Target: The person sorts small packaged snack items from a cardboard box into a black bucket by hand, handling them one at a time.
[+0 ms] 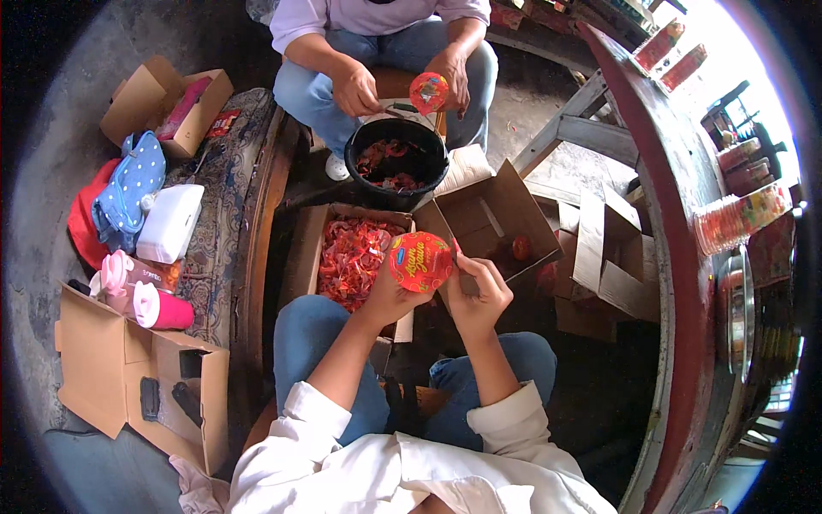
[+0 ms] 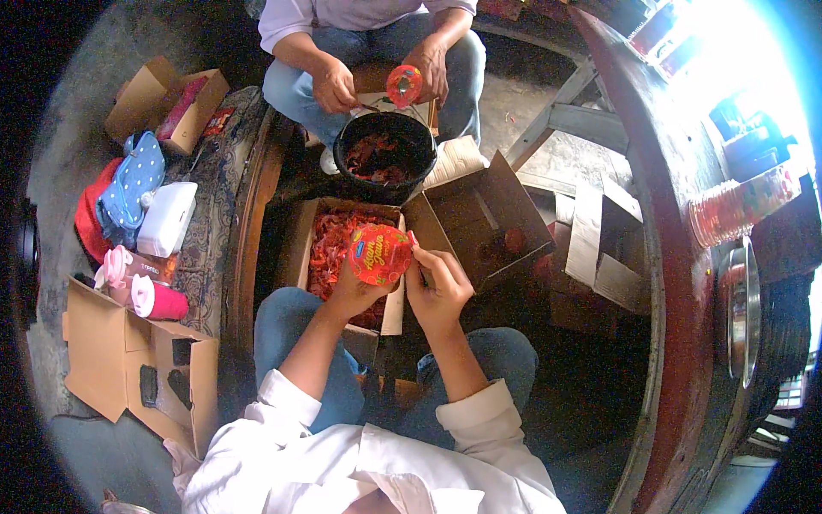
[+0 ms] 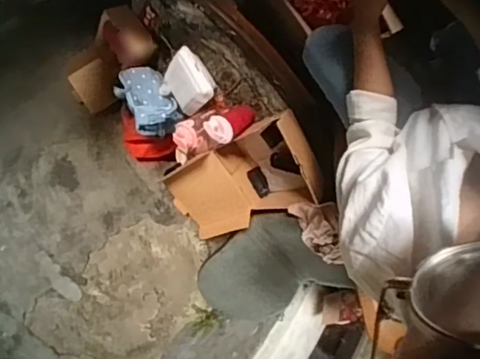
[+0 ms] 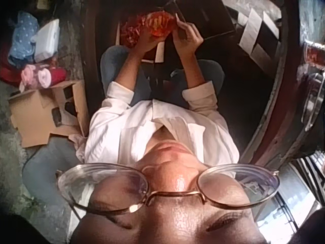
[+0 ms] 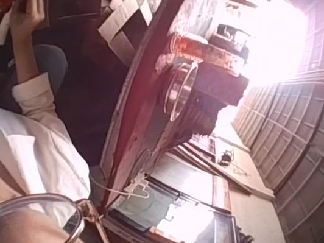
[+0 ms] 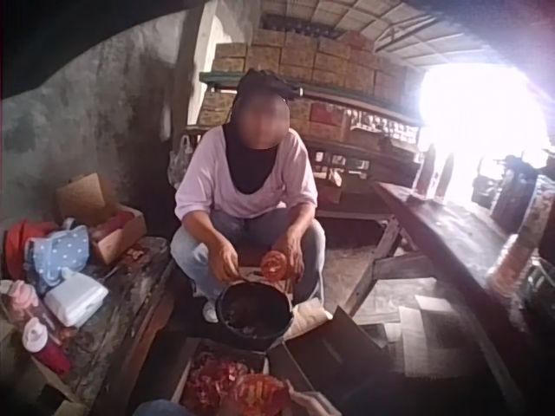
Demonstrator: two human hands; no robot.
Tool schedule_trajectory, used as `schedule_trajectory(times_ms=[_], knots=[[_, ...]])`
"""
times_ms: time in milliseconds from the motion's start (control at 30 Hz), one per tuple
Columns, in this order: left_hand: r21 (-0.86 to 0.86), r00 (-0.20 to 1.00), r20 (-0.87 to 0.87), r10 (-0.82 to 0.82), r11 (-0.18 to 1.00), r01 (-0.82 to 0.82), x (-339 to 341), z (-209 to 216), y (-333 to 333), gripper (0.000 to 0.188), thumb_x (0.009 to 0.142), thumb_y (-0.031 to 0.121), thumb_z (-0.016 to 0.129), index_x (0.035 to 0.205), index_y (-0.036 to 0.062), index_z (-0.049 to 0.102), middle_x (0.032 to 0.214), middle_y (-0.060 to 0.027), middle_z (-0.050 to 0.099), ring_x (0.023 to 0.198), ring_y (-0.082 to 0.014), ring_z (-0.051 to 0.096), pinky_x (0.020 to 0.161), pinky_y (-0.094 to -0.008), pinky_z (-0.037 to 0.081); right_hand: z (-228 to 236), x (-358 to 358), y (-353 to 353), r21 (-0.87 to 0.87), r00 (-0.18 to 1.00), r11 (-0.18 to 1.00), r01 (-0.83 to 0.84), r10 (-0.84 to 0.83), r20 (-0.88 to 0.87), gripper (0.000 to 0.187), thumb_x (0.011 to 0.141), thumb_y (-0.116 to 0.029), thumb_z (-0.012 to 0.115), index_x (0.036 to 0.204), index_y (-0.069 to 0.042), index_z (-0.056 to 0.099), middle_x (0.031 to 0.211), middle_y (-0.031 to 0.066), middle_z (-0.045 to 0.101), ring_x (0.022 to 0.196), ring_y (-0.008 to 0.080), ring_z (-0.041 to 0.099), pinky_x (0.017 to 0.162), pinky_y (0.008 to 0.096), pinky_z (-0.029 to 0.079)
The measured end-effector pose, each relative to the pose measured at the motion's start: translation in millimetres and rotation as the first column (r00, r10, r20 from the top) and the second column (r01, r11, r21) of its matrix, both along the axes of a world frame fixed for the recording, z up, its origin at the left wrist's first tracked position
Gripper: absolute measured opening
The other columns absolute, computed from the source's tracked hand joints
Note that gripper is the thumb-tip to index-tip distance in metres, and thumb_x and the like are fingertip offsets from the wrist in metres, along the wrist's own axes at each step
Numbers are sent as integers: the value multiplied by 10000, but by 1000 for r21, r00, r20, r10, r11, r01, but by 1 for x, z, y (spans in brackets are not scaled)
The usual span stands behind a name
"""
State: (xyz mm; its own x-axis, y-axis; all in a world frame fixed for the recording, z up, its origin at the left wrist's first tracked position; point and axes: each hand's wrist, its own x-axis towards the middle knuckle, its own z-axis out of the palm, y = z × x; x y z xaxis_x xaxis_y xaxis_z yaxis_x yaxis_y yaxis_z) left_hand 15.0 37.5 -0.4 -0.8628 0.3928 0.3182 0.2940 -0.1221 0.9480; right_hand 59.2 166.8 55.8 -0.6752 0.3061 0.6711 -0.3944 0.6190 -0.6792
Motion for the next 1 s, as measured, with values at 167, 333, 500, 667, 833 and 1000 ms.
schedule_trajectory(times_ms=[167,333,500,667,833,1000], knots=[[48,998,63,-30,998,27,0,-1,-4,667,625,144,743,1191,38,407,1113,-82,489,1061,-194,494,921,-331,387,-1,-4,0,23,999,999,-43,42,5,175,680,92,661,842,30,637,749,120,631,659,157,623,585,243,492],[59,990,138,-38,998,31,-2,0,-5,697,627,130,766,1200,50,377,1117,-71,492,1066,-180,493,925,-335,392,-8,-5,0,-91,996,993,-76,79,40,164,685,84,659,838,32,633,772,129,639,688,176,632,614,251,495],[72,993,115,33,997,-42,-2,9,-5,636,671,93,751,1202,47,403,1140,-73,537,1059,-162,524,909,-325,424,-4,-3,-2,-69,996,995,-75,77,40,156,686,80,657,832,32,629,784,129,643,708,189,638,629,261,497],[60,990,138,-6,998,-2,-4,4,-9,610,674,106,753,1184,50,424,1130,-69,543,1046,-160,531,908,-329,425,-7,-4,0,-65,994,994,-86,90,54,162,683,76,661,836,34,631,787,126,644,714,183,638,633,258,496],[-66,1000,-26,-2,998,0,-7,1,-9,612,670,124,759,1182,52,431,1107,-59,552,1028,-156,539,896,-323,432,-6,-5,-2,-97,997,993,-61,65,37,167,683,74,664,843,38,632,788,129,643,715,178,637,639,254,497],[4,992,105,-67,998,67,-5,2,-9,609,649,112,762,1166,56,444,1105,-52,533,1030,-156,525,893,-316,424,-5,-4,-1,-60,997,997,-57,59,39,161,690,70,665,846,45,630,796,130,642,717,165,634,638,249,496]])
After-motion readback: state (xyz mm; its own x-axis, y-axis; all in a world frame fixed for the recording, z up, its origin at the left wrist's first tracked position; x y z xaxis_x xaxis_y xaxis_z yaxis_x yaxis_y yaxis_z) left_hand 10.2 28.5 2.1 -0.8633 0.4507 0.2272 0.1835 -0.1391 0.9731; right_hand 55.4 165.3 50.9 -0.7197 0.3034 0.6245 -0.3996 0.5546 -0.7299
